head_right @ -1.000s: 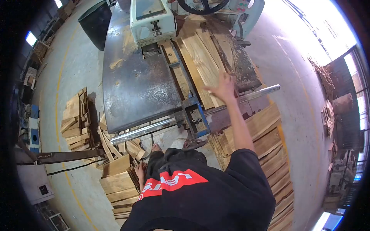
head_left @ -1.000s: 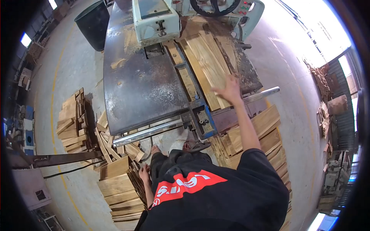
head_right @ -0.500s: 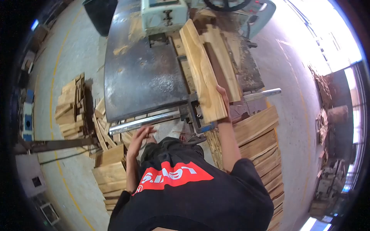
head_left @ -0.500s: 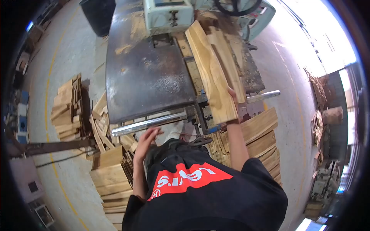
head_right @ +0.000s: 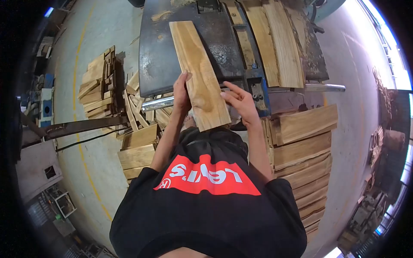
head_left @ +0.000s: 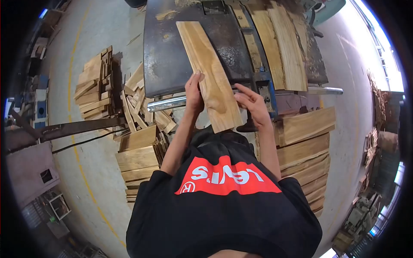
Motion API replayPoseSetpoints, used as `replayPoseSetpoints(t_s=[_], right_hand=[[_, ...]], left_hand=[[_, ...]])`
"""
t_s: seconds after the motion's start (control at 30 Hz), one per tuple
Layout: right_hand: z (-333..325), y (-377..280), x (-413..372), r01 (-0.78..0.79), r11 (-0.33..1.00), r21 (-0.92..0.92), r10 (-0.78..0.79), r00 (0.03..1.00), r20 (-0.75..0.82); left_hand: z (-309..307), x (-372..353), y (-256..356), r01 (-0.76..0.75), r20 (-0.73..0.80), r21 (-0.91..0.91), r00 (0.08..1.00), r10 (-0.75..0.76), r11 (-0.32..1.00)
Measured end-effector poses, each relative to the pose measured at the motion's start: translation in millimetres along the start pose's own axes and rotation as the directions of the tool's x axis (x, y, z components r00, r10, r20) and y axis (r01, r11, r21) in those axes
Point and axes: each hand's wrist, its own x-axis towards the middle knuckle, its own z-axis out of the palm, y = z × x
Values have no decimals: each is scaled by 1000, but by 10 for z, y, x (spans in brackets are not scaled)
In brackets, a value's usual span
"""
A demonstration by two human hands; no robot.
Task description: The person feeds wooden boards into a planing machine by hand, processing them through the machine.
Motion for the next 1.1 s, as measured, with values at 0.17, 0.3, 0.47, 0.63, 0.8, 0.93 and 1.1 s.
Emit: replayPoseSetpoints(t_s=[0.17,0.3,0.47,0.63,0.8,0.93,1.1], right_hand=[[620,-583,-408,193,747,-636,-149,981,124],[639,-409,-90,-45,385,-922,-158,981,-114],[206,-47,181,456,585,-671,-635,772,-30],[309,136,222,221,470,-855,-645,747,-162],[346,390,377,222,382,-897,-624,778,-73],[278,453,536,297,322,-899,-641,767,24],[209,400,825,295,289,-911,-684,729,19]], left_hand=[[19,115,-10,104,-168,265,984,-60,959],[-183,216,-223,-178,151,532,982,114,828],[-224,-15,-121,-505,496,862,857,141,39],[-272,96,-339,-578,597,794,799,64,-188],[-313,289,-510,-570,603,771,797,37,-286],[-263,492,-469,-575,600,772,800,15,-271],[-175,911,-419,-617,646,729,763,0,-298]])
